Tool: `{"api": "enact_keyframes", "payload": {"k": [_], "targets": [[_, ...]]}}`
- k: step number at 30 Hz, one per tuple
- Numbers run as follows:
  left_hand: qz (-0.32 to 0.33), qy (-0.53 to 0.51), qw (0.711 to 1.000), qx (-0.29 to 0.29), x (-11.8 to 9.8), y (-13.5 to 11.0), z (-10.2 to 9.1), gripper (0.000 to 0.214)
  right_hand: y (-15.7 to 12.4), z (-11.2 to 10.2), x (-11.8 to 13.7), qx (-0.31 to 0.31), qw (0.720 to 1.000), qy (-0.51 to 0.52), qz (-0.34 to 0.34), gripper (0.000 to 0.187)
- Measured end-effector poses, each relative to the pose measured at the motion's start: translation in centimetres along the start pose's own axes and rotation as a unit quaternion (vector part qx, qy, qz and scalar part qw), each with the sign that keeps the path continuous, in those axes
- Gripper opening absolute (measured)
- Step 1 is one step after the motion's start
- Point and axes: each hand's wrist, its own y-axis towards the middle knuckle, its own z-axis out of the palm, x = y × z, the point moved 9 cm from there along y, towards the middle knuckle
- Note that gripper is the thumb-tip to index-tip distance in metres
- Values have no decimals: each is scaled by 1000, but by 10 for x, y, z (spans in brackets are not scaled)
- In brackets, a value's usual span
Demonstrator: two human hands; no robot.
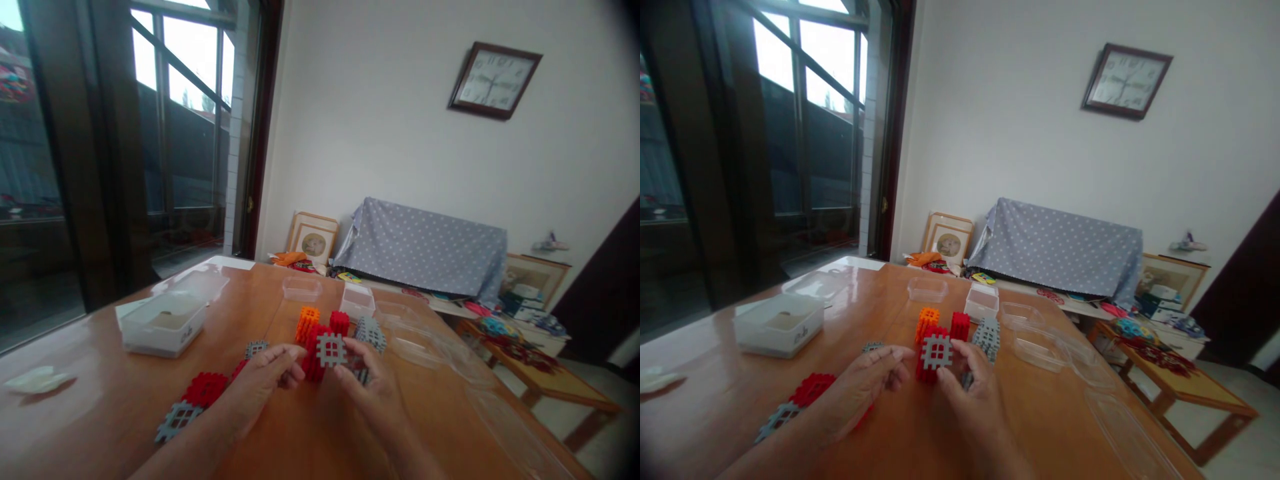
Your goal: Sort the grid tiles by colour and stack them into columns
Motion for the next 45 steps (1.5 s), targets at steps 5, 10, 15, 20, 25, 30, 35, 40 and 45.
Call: {"api": "enact_keyframes", "payload": {"k": [5, 10, 15, 20, 25, 30, 35, 40, 45], "targets": [[-4, 14, 1000, -7, 5, 2, -4, 36, 21, -63, -31, -119, 991, -23, 64, 51], [-8, 37, 999, -20, 8, 5, -10, 36, 33, -90, -62, -148, 985, -47, 71, 49], [-16, 44, 998, -30, 7, 5, -14, 36, 37, -88, -79, -127, 988, -59, 61, 46], [-15, 62, 997, -32, 6, 6, -15, 38, 39, -82, -86, -112, 990, -59, 55, 45], [-10, 65, 997, -36, 7, 6, -15, 37, 40, -80, -85, -103, 992, -50, 45, 43], [-12, 59, 997, -38, 8, 7, -17, 38, 35, -82, -75, -104, 992, -51, 54, 45], [17, 65, 996, -66, -3, 11, -32, 36, 16, -97, -50, -213, 974, -38, 63, 38], [82, 114, 976, -165, -31, 11, -81, 37, -5, -66, -16, -188, 981, -31, 23, 31], [102, 341, 901, -246, -44, 11, -126, 38, -19, 23, 4, 65, 996, -50, -37, 31]]}}
